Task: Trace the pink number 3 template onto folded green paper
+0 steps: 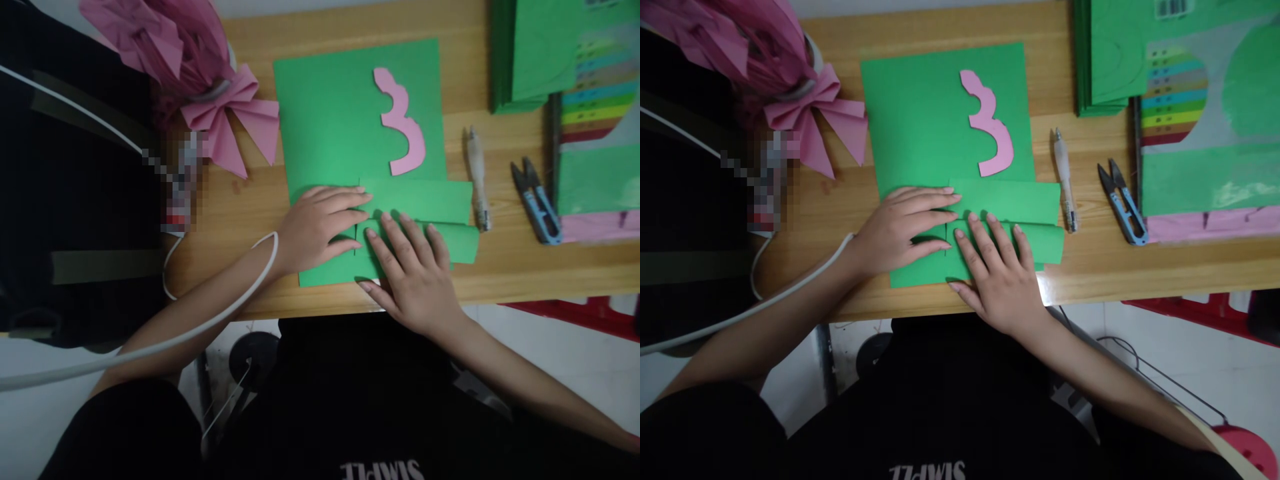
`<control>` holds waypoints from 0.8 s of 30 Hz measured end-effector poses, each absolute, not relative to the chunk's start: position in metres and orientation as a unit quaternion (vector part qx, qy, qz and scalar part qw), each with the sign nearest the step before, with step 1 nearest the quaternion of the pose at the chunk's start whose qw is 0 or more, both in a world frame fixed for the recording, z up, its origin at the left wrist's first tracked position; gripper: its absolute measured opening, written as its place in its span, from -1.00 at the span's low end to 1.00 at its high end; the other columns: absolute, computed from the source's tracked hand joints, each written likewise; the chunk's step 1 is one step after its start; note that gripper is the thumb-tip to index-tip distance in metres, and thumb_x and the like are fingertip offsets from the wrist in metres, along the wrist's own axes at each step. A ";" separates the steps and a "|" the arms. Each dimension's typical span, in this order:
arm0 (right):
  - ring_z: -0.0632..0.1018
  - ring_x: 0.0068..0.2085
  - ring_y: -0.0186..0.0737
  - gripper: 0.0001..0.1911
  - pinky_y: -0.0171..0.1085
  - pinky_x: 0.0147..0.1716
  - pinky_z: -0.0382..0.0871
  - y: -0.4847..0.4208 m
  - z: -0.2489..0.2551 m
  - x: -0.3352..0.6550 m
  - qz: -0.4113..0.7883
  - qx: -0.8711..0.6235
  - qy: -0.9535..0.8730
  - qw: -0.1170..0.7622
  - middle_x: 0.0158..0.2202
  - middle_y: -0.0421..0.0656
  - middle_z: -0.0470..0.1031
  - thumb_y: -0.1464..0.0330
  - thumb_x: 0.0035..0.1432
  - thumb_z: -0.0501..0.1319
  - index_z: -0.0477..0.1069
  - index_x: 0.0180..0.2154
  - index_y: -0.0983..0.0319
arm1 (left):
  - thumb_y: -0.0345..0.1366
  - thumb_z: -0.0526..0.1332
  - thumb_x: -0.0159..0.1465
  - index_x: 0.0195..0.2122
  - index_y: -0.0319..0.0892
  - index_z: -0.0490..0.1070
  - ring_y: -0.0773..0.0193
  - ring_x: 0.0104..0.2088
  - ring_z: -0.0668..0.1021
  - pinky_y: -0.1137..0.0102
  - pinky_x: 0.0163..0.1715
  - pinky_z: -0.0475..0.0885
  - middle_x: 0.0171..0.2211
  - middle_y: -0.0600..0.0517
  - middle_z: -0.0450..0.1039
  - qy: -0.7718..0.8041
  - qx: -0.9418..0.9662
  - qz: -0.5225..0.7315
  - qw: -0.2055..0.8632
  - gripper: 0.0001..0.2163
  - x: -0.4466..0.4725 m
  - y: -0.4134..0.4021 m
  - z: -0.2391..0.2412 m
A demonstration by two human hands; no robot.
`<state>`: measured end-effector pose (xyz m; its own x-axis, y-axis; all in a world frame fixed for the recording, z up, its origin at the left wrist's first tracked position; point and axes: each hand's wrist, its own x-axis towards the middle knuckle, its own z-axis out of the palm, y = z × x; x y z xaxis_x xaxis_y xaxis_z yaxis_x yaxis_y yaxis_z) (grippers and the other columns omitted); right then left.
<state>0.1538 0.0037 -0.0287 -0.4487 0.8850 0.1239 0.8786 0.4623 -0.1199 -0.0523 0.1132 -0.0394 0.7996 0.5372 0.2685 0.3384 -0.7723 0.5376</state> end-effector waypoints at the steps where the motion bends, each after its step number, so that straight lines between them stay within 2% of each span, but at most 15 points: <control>1: 0.20 0.33 0.14 -0.29 0.09 0.27 -0.01 0.004 -0.029 0.154 0.020 -0.518 -0.851 0.084 0.33 0.11 0.21 0.01 0.33 -0.01 0.13 0.32 0.34 | -0.20 0.28 0.30 0.01 -0.26 0.46 0.00 0.20 0.44 0.09 0.12 0.34 0.13 -0.23 0.44 0.241 0.917 0.207 0.242 -0.68 -0.052 0.113 -0.039; 8: 0.21 0.33 0.13 -0.29 0.08 0.27 -0.01 0.004 -0.029 0.154 0.020 -0.520 -0.850 0.083 0.32 0.09 0.22 0.00 0.32 -0.01 0.14 0.31 0.33 | -0.19 0.29 0.29 0.01 -0.26 0.45 0.00 0.20 0.44 0.09 0.12 0.33 0.13 -0.22 0.44 0.247 0.915 0.206 0.243 -0.67 -0.052 0.112 -0.039; 16: 0.21 0.32 0.19 -0.27 0.10 0.26 0.01 0.005 -0.027 0.149 0.018 -0.536 -0.841 0.075 0.31 0.11 0.23 -0.02 0.30 0.01 0.17 0.30 0.34 | -0.14 0.38 0.18 0.03 -0.30 0.41 -0.12 0.27 0.33 0.00 0.18 0.27 0.16 -0.29 0.38 0.281 0.905 0.236 0.217 -0.53 -0.052 0.111 -0.041; 24: 0.24 0.29 0.23 -0.21 0.12 0.23 0.04 0.013 -0.023 0.137 0.006 -0.556 -0.829 0.051 0.30 0.15 0.24 -0.04 0.29 -0.02 0.11 0.32 0.37 | -0.14 0.34 0.22 0.03 -0.23 0.41 -0.09 0.30 0.28 -0.01 0.21 0.24 0.19 -0.24 0.35 0.299 0.898 0.228 0.229 -0.59 -0.051 0.109 -0.040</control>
<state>0.1369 0.0131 -0.0232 -0.3757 0.9235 0.0781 0.9222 0.3808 -0.0672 -0.0509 0.1094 -0.0398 0.7173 0.6416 0.2717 0.4329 -0.7160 0.5477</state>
